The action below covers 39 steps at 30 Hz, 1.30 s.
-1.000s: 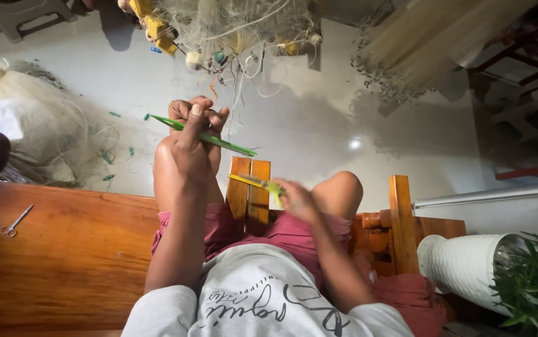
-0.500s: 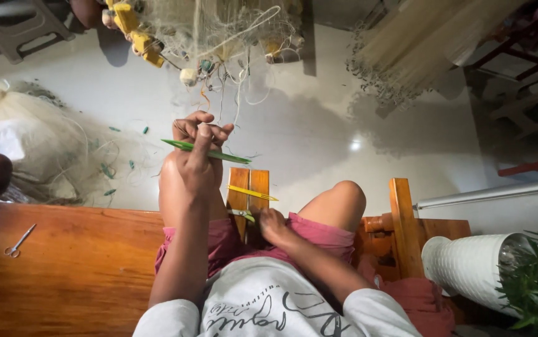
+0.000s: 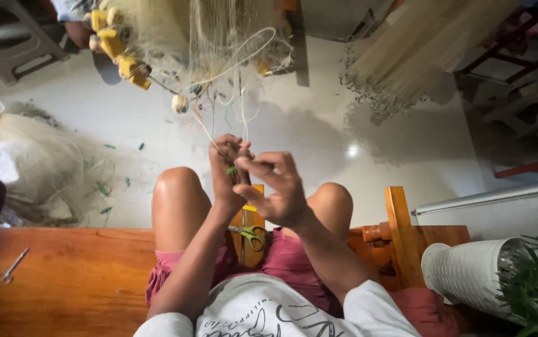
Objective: Repairing a fishing net using a shuttle and scissors to tie knots and cut twine.
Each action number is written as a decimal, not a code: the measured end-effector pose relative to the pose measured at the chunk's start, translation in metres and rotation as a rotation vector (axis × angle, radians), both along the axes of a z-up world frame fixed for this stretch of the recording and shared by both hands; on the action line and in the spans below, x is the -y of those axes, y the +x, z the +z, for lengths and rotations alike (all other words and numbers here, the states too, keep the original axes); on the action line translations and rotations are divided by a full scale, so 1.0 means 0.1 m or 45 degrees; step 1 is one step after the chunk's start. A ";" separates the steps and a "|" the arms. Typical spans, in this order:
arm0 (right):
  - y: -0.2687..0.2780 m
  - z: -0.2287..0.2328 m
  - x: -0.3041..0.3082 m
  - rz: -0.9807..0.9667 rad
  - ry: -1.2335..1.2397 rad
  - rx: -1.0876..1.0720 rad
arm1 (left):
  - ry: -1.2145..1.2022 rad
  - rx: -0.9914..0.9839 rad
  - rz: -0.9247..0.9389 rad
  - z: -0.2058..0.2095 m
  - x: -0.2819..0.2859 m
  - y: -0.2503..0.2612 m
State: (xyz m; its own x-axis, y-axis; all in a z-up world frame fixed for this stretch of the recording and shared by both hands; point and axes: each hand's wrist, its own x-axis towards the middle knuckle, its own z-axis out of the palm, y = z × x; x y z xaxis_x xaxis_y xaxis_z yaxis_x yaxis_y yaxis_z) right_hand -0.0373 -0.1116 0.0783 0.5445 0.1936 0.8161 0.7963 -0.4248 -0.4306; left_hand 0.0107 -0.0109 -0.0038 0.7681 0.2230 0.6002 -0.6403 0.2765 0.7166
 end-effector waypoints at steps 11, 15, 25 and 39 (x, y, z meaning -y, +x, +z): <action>0.15 0.37 0.30 0.052 1.275 -0.089 | 0.126 0.030 -0.072 -0.11 -0.13 0.02; 0.69 0.44 0.77 -0.420 1.667 -0.541 | -0.624 -0.278 -0.458 0.01 -0.27 -0.05; 1.32 -0.27 0.38 0.812 1.100 -1.372 | -1.105 -0.067 -1.239 0.34 -0.13 -0.21; 1.22 0.00 1.01 0.046 1.576 -0.573 | -0.990 -0.486 -0.322 0.01 -0.64 0.21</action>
